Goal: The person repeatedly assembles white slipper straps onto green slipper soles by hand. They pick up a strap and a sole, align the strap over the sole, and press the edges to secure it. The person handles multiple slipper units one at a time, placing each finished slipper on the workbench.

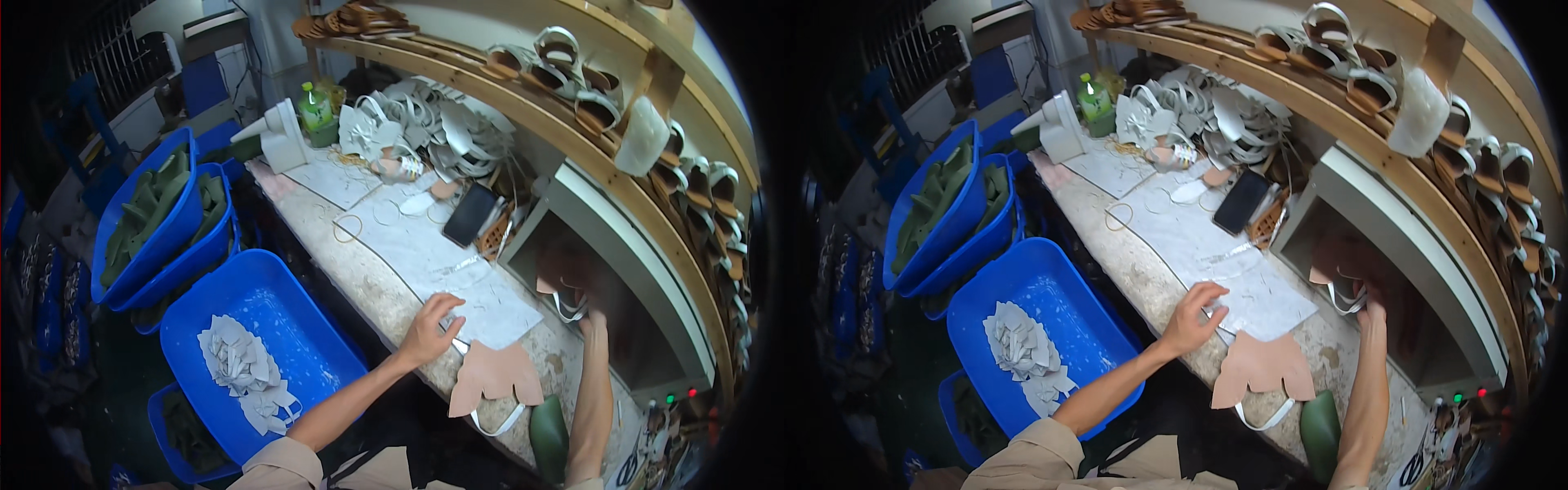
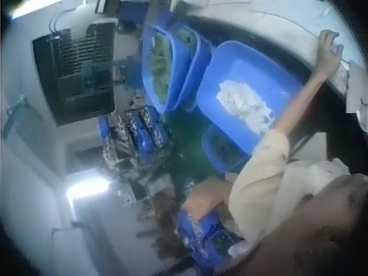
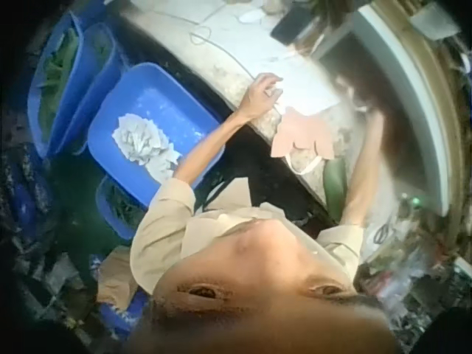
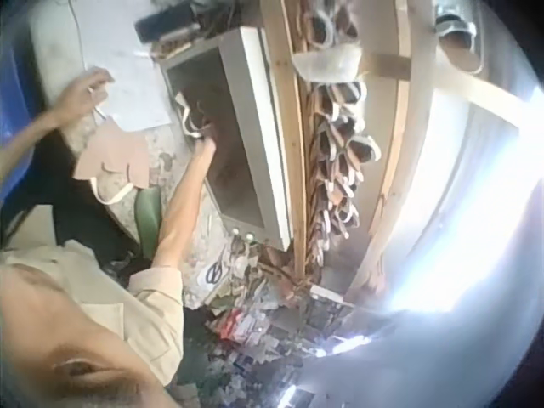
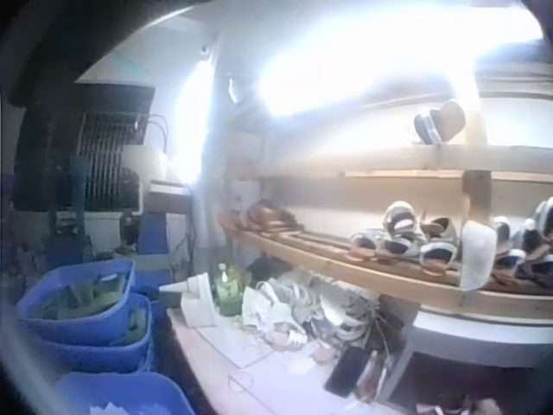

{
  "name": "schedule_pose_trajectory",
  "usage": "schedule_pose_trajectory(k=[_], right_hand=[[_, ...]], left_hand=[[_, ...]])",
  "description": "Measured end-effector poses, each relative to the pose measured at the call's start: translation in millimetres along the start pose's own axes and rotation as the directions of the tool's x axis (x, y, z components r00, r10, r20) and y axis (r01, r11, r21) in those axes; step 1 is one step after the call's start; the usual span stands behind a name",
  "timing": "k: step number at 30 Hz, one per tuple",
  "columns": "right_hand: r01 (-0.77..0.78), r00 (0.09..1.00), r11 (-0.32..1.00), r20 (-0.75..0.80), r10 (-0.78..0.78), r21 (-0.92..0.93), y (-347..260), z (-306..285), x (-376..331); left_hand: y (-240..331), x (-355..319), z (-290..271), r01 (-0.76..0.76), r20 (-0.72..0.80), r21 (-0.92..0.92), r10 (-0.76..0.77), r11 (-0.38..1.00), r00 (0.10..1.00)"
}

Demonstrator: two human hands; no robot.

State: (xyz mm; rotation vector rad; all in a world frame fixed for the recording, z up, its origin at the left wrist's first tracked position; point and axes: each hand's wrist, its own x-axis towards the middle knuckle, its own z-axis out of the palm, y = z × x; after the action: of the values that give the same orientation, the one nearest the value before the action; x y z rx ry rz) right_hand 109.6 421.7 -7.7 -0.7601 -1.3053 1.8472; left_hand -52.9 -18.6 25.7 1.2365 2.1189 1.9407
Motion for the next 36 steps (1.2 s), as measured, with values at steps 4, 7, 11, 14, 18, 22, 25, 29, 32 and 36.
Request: schedule_pose_trajectory(k=[4,7,11,14,18,22,25,29,32,36], right_hand=[[-0.002,0.994,0.996,-0.109,-0.007,-0.087,5.8,-6.7,13.2],[0.064,0.963,0.879,-0.201,-0.178,-0.472,5.3,-13.0,20.0],[0.063,0.849,0.251,-0.081,-0.523,-0.966,15.1,1.3,-0.6],[0.134,0.916,0.731,-0.199,-0.350,-0.669,7.2,-15.6,6.7],[0.022,0.968,0.971,-0.248,0.038,0.237,2.9,-25.3,9.1],[0.037,0.961,0.505,-0.107,-0.254,-0.862,-22.3,0.2,-22.4],[0.253,0.820,0.162,0.122,-0.559,-0.954,-56.6,-22.1,-33.9],[-0.077,0.847,-0.355,0.127,-0.517,-0.932,-101.8,-78.7,-60.2],[0.075,0.905,-0.172,0.140,-0.401,-0.982,-91.5,-118.9,-42.5],[0.213,0.849,-0.155,0.262,-0.458,-0.965,-74.0,-196.7,-24.5]], left_hand=[[-0.8,-3.1,0.8,-0.008,0.044,0.029,0.006,1.000,0.999],[-3.9,-0.2,3.7,-0.057,0.051,0.096,0.052,0.994,0.997],[-15.0,-9.4,0.5,0.012,0.045,0.108,-0.017,0.994,0.999],[-3.3,-2.5,7.7,0.060,0.073,0.038,-0.062,0.997,0.995],[-9.7,0.5,19.0,0.002,0.056,0.057,-0.006,0.998,0.998],[-3.5,-2.9,9.3,0.027,0.046,0.071,-0.030,0.997,0.998],[-2.5,-1.3,4.0,0.026,0.056,0.082,-0.031,0.996,0.998],[-6.3,-3.4,6.6,0.028,0.050,0.078,-0.031,0.997,0.998],[-5.6,-3.5,6.7,0.003,0.044,0.093,-0.007,0.996,0.999],[-3.8,-0.8,10.2,0.047,0.060,0.056,-0.051,0.997,0.997]])
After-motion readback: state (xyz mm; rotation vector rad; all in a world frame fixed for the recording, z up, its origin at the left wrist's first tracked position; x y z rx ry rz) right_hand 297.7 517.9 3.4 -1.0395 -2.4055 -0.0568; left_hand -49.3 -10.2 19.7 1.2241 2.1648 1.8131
